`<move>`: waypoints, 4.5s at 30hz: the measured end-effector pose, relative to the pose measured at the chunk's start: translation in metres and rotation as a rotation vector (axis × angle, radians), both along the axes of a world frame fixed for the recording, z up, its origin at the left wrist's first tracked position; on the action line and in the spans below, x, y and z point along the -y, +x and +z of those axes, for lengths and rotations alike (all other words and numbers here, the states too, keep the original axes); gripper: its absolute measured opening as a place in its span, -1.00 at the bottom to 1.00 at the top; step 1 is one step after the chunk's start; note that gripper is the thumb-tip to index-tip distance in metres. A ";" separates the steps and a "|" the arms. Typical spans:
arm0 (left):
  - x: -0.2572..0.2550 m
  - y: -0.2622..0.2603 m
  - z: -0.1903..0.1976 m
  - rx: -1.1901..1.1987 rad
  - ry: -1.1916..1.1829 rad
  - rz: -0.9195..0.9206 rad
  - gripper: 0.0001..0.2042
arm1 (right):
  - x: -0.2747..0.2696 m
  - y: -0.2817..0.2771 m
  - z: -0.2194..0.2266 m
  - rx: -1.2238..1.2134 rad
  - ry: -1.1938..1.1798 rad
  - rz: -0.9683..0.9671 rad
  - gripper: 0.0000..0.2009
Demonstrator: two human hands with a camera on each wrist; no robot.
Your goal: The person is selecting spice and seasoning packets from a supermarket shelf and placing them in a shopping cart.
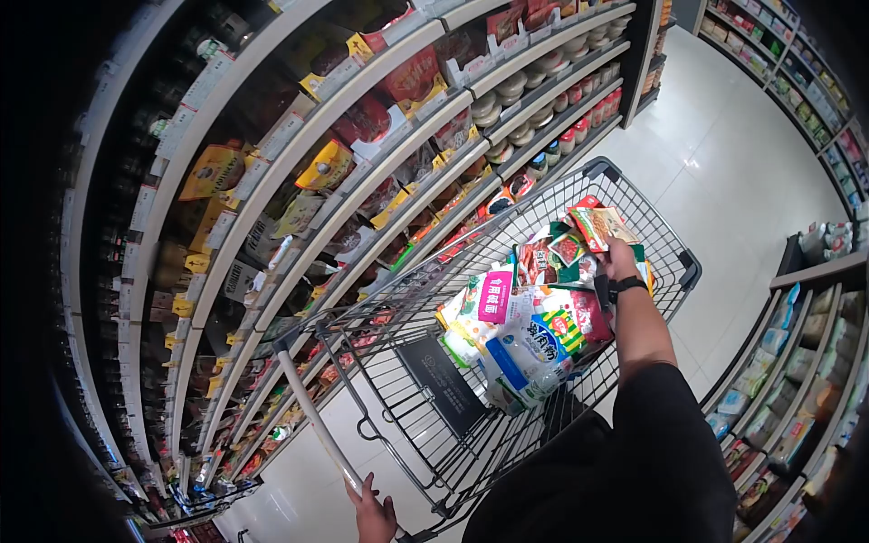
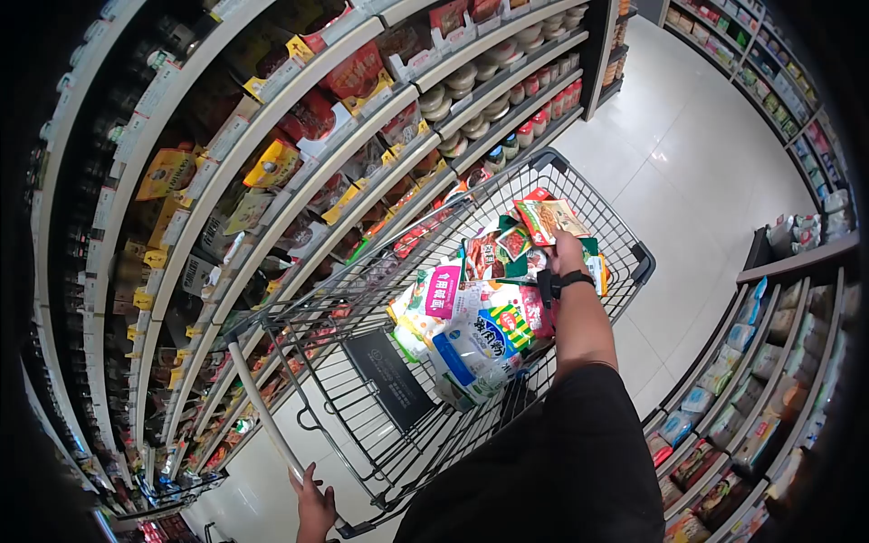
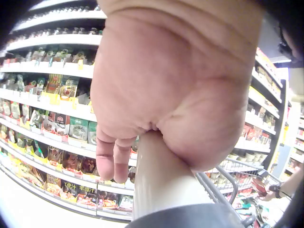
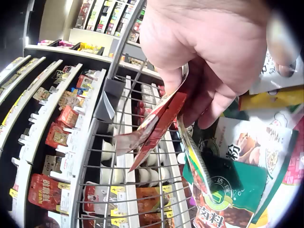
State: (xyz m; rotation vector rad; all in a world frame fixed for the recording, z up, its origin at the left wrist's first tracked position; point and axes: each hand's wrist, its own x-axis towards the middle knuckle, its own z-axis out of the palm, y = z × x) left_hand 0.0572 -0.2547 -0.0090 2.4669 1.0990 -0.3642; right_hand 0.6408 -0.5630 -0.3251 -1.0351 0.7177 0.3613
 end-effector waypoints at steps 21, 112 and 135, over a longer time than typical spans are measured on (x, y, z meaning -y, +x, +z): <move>0.001 -0.164 0.056 0.762 -0.405 -0.044 -0.42 | -0.143 -0.364 0.372 0.553 0.750 0.998 -0.45; -0.698 -0.810 0.068 0.867 -1.057 0.140 -0.52 | -0.881 -1.163 0.404 0.652 0.352 1.226 -0.73; -0.700 -0.788 0.074 0.922 -0.898 0.086 -0.46 | -0.878 -1.136 0.417 0.840 0.222 1.887 -0.44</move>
